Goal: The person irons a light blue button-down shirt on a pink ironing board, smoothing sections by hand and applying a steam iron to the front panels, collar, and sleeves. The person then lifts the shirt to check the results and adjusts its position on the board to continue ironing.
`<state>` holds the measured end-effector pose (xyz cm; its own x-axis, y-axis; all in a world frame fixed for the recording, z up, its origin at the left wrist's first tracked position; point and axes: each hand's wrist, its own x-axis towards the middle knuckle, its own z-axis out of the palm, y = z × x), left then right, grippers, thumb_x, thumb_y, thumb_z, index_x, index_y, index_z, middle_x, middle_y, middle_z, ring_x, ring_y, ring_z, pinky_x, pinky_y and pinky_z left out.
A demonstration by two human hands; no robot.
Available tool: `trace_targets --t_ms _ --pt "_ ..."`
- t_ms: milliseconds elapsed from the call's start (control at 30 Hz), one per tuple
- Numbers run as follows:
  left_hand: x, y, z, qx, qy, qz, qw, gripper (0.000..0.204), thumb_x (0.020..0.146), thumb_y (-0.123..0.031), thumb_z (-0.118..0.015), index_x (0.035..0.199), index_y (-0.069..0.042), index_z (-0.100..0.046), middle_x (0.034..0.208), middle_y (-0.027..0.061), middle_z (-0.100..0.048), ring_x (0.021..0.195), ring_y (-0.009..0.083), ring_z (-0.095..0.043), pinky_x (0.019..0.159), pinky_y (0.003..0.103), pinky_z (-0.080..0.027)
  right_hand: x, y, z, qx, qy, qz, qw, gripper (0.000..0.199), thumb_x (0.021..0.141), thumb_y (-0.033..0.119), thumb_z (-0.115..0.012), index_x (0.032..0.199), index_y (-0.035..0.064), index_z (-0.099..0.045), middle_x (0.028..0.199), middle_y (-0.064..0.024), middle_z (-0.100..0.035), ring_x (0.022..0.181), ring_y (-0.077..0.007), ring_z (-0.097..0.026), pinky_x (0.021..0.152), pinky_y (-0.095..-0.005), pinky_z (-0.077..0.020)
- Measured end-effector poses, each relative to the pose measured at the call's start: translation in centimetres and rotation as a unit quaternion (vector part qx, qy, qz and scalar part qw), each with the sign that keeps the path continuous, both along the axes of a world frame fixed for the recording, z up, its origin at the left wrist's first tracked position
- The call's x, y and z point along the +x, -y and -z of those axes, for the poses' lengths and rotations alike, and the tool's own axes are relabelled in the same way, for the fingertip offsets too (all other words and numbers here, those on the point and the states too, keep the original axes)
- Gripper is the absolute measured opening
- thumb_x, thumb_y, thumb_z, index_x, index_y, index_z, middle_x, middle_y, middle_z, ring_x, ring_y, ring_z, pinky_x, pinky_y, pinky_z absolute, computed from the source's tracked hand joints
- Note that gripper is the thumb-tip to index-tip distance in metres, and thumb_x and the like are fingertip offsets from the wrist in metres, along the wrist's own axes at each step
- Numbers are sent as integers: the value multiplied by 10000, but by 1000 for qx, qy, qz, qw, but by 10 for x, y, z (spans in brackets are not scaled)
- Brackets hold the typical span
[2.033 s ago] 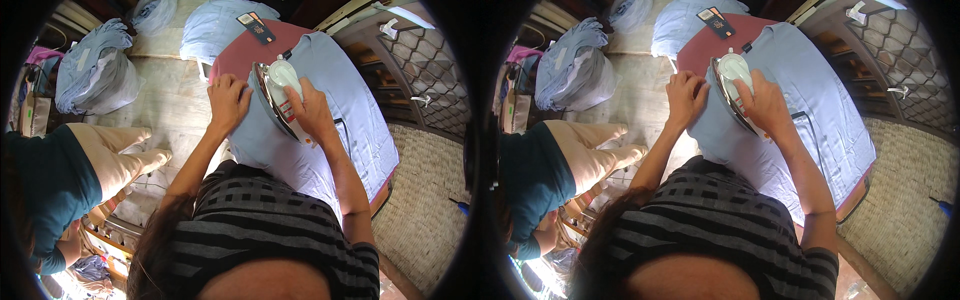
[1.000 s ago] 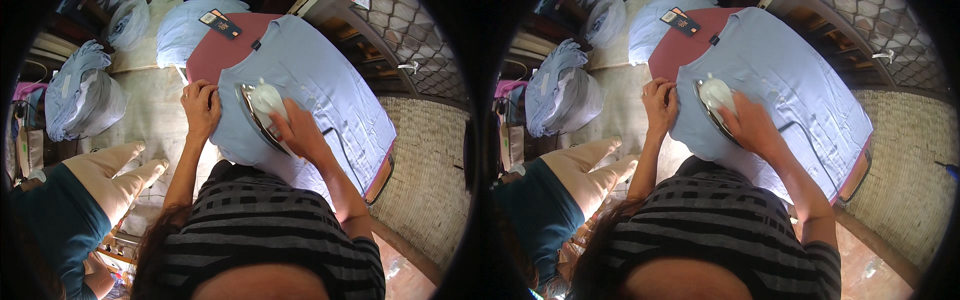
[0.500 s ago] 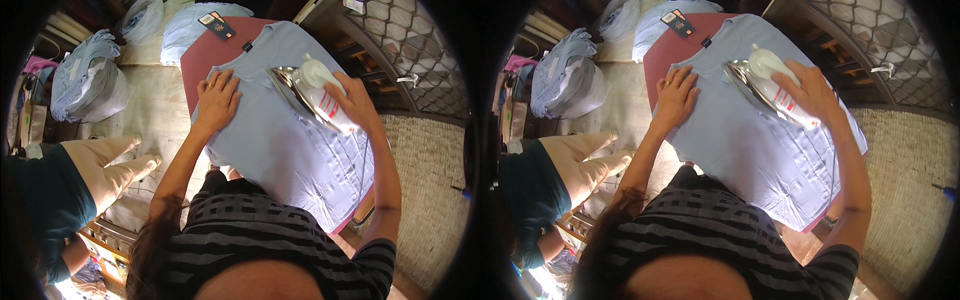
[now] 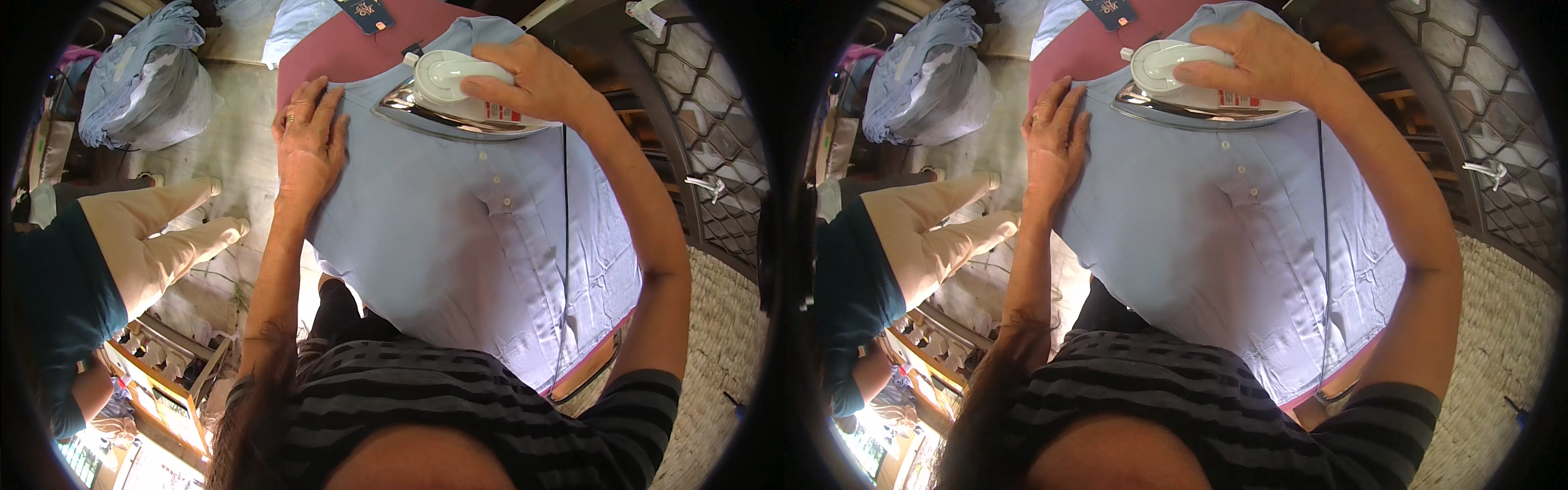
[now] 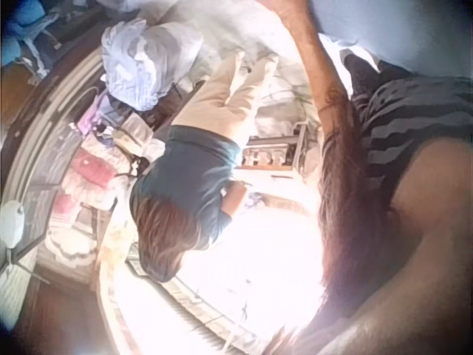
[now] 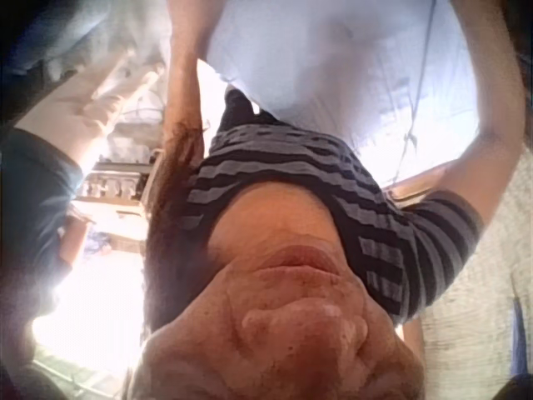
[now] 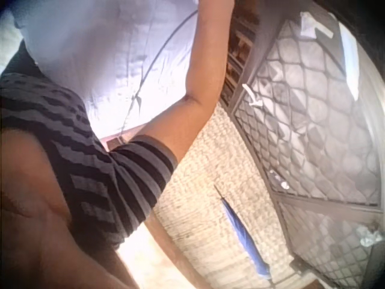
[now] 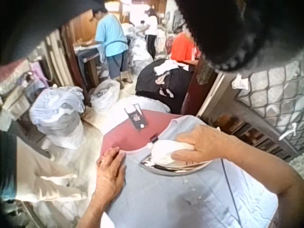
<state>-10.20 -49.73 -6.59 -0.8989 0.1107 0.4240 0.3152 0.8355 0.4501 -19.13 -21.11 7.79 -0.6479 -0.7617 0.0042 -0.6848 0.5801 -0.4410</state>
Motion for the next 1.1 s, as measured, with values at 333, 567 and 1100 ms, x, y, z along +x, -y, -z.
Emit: trace_targets --t_ms 333,567,1100 --pt "-8 -1 7 53 -19 -2 998 314 890 -94 -623 1202 -82 -656 1320 99 -590 1283 282 -505 1097 425 -323 -10 2 -4 26 -19 -26 999 324 915 339 -616 826 27 -608 602 -127 -535 511 -221 -528 530 -327 -421" --pt "-7 -1 -1 67 -21 3 998 307 885 -67 -604 1186 -32 -651 1284 132 -610 1219 323 -544 1056 428 -383 -12 -10 7 -10 -81 -5 997 354 919 366 -613 821 26 -616 606 -119 -555 537 -213 -523 551 -326 -429" --pt "1 0 -5 42 -14 48 998 345 905 -236 -613 1213 -82 -624 1372 108 -513 1353 305 -394 1093 466 -236 82 -67 -33 15 59 374 925 534 933 517 -565 1046 2 -648 868 -130 -643 769 -200 -579 714 -346 -459"
